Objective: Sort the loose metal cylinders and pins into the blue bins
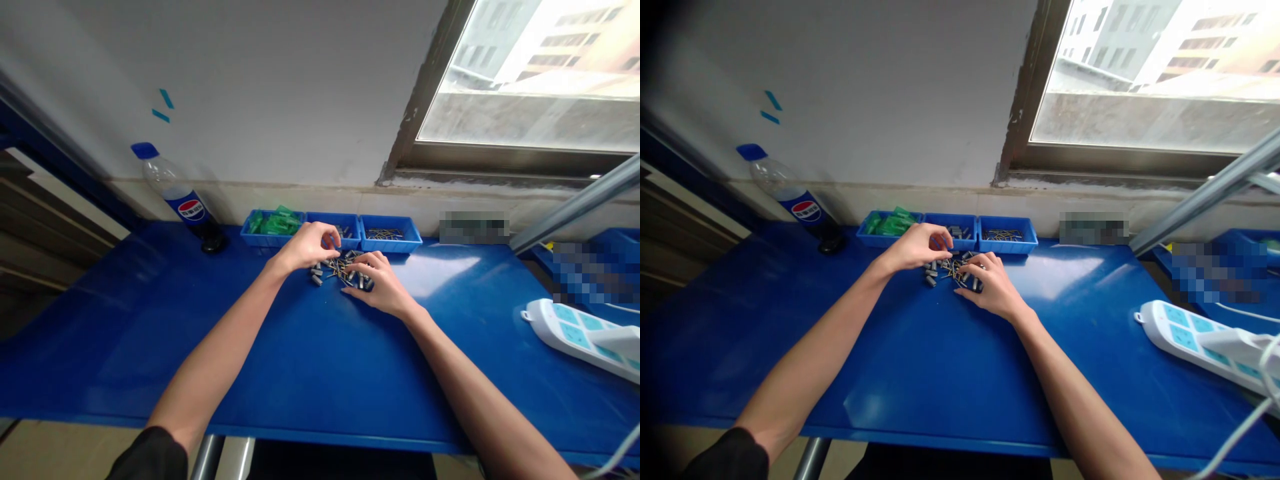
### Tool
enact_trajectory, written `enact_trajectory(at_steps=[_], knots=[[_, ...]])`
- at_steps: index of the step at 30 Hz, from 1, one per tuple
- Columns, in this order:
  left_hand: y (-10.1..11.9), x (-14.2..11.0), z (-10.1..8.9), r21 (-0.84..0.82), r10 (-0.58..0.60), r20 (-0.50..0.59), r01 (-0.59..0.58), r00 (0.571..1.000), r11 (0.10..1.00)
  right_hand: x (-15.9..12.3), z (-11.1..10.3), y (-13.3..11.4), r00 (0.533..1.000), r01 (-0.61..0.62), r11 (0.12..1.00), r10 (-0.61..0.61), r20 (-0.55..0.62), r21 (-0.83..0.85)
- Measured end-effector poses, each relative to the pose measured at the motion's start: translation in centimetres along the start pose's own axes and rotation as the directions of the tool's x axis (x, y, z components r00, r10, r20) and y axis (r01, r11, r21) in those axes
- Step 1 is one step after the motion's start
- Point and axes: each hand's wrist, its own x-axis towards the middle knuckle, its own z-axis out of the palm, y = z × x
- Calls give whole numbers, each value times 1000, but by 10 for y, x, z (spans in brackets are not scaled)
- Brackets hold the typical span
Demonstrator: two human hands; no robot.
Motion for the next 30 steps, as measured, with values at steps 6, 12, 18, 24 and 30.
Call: enact_trajectory(at_steps=[6, 12, 18, 24, 30], knots=[[-3, 2, 6, -193, -18, 16, 21, 1000, 981, 5, 14, -6, 991, -70, 990, 55, -125, -119], [-4, 1, 4, -444, -19, 97, 60, 995, 894, 8, 11, -15, 922, -211, 897, 315, -224, 389], [0, 1, 12, -436, -9, 126, 64, 992, 898, 12, 6, -17, 837, -284, 494, 546, -39, 822], [-4, -2, 16, 14, 3, 164, -5, 987, 1000, 11, 2, -4, 752, -342, 475, 655, -67, 811], [-3, -7, 19, 331, -11, 293, -90, 956, 939, 11, 5, 5, 680, -178, 399, 711, -181, 899]])
